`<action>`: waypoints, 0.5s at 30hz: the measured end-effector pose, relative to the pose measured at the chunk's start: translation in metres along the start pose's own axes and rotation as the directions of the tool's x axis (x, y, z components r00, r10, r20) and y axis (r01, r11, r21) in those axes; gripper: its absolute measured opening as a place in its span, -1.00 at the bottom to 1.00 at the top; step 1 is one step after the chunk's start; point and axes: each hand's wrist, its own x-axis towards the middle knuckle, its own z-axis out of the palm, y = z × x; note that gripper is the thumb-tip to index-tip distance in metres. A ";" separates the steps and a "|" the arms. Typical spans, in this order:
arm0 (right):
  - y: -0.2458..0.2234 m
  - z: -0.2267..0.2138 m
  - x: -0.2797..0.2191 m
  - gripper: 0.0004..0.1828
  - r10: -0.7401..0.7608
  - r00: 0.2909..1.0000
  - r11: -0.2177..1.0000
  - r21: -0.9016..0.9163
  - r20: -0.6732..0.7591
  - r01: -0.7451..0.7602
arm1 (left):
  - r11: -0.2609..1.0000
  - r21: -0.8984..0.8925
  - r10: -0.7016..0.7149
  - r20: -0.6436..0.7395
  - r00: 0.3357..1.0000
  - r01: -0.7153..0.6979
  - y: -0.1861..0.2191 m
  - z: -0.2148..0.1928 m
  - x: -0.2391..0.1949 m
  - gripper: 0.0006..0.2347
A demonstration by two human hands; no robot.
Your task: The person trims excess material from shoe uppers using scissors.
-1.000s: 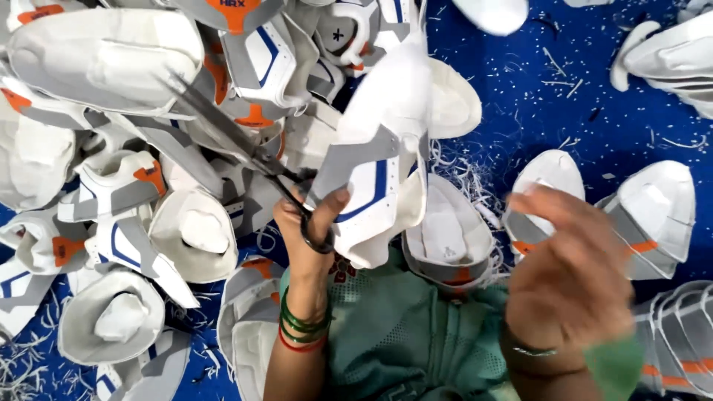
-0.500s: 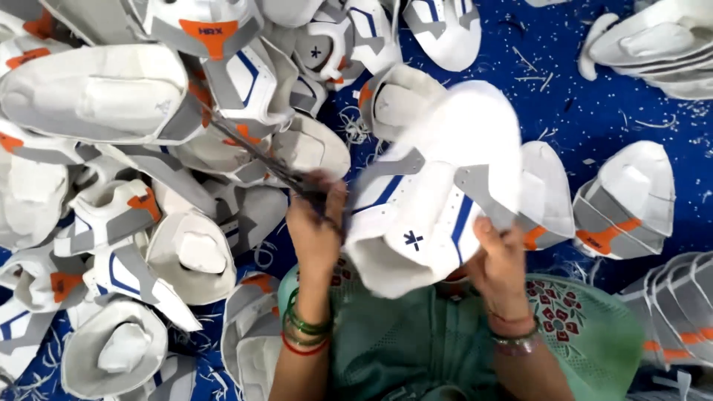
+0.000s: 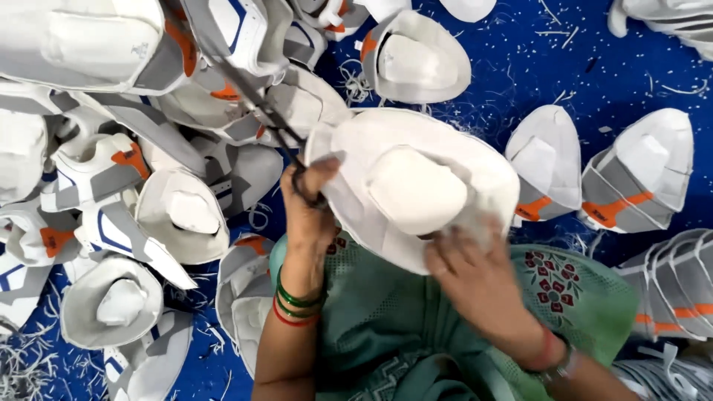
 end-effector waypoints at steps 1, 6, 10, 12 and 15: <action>0.000 -0.009 -0.007 -0.49 0.073 0.997 0.997 -0.039 0.009 -0.073 | 0.999 -0.031 0.022 -0.022 1.000 -0.023 0.002 -0.003 0.000 -0.84; -0.016 -0.025 -0.028 -0.47 0.145 0.988 0.989 -0.014 0.057 -0.144 | 0.996 -0.087 -0.017 -0.061 0.998 0.011 0.020 0.014 -0.004 -0.82; -0.018 -0.014 -0.036 -0.53 0.120 0.993 0.992 0.032 0.002 -0.120 | 1.000 -0.005 0.002 -0.084 0.996 -0.003 0.015 0.011 -0.004 -0.81; -0.017 -0.012 -0.035 -0.53 0.117 0.993 0.992 0.040 -0.007 -0.117 | 1.000 0.012 -0.007 -0.061 0.998 0.007 0.014 0.010 -0.006 -0.80; -0.015 -0.007 -0.036 -0.54 0.136 0.991 0.991 0.022 -0.015 -0.136 | 0.999 0.027 -0.016 -0.011 1.000 0.016 0.003 -0.006 -0.002 -0.83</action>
